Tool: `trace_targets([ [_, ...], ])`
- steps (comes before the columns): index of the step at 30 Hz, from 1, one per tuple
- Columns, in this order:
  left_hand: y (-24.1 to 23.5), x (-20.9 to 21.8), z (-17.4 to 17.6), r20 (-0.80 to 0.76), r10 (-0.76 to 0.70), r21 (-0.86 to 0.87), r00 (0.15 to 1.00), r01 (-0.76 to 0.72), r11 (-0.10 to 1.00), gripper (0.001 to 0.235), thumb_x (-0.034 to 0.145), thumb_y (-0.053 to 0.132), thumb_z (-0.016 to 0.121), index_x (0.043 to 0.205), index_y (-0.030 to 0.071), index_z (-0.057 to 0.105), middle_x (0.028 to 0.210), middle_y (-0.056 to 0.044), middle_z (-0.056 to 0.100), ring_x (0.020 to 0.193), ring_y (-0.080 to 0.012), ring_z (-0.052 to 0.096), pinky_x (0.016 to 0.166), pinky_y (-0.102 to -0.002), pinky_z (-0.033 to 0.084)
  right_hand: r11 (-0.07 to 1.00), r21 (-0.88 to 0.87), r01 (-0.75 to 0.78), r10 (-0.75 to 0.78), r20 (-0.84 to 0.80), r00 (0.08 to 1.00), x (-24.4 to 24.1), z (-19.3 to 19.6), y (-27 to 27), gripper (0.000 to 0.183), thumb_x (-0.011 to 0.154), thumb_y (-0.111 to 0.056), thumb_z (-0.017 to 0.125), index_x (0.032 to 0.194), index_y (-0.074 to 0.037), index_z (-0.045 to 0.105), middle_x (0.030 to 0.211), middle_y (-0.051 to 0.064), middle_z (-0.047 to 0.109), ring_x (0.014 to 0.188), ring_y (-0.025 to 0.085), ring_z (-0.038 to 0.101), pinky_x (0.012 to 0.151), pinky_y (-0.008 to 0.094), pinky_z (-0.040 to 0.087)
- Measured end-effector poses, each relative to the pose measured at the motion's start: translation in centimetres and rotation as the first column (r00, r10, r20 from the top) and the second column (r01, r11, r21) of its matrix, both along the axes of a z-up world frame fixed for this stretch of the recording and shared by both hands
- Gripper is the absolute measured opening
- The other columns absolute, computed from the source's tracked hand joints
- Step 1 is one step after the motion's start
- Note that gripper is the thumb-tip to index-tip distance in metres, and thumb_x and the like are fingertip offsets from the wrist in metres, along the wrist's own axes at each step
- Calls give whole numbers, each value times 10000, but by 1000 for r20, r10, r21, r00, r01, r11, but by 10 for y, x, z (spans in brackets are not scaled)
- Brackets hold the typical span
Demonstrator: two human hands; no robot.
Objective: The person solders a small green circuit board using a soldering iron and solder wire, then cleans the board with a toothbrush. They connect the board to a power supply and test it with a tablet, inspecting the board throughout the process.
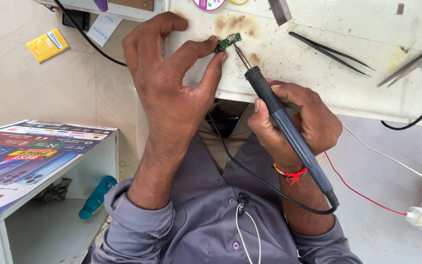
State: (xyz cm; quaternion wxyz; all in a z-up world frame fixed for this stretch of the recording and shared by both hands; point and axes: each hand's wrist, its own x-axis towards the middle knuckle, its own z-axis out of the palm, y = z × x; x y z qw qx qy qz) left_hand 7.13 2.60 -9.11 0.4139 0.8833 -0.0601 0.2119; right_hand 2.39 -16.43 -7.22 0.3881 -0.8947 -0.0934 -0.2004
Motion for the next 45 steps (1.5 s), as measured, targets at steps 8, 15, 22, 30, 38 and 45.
trace_targets([
  [8,0,0,0,2,1,-21,1000,-1,1000,244,880,191,982,1045,156,805,1298,-47,562,1255,-242,458,1061,-395,466,999,-36,9,-8,26,1000,1,-4,-2,297,946,-134,880,1084,10,659,957,139,781,815,155,799,642,216,588],
  [15,-1,-1,3,-15,12,0,1000,-12,1000,251,870,186,976,1050,163,803,1284,-44,564,1248,-242,467,1066,-404,463,1000,-31,4,-3,35,999,1,-5,-3,298,959,-131,881,1106,7,662,914,114,768,852,163,808,662,219,604],
  [22,-1,-1,2,-18,12,-6,1000,-13,1000,259,877,193,975,1068,172,801,1294,-42,561,1257,-237,465,1071,-395,476,998,-48,45,-43,35,998,1,-5,-4,306,858,-121,882,1024,37,679,868,134,769,698,139,736,520,210,507],
  [30,-1,0,5,-20,18,-2,1000,-18,1000,262,859,195,976,1057,174,805,1281,-41,565,1252,-239,469,1069,-398,475,1000,5,13,-13,23,1000,0,-4,-4,293,965,-138,871,1107,11,663,920,124,772,796,149,788,644,222,593],
  [38,-1,-2,1,-26,26,7,999,-25,1000,251,876,201,974,1064,184,809,1271,-30,563,1245,-228,469,1066,-381,473,999,-15,42,-42,12,999,2,-3,-2,295,914,-130,877,1080,11,677,965,123,787,681,95,734,561,191,533],
  [45,-1,-5,-6,-29,21,-9,999,-22,1000,240,911,219,977,1068,186,799,1278,-19,555,1251,-215,462,1068,-349,476,999,52,5,-6,35,999,-3,-6,-5,263,952,-104,833,1091,19,647,961,146,755,841,182,787,662,230,603],
])
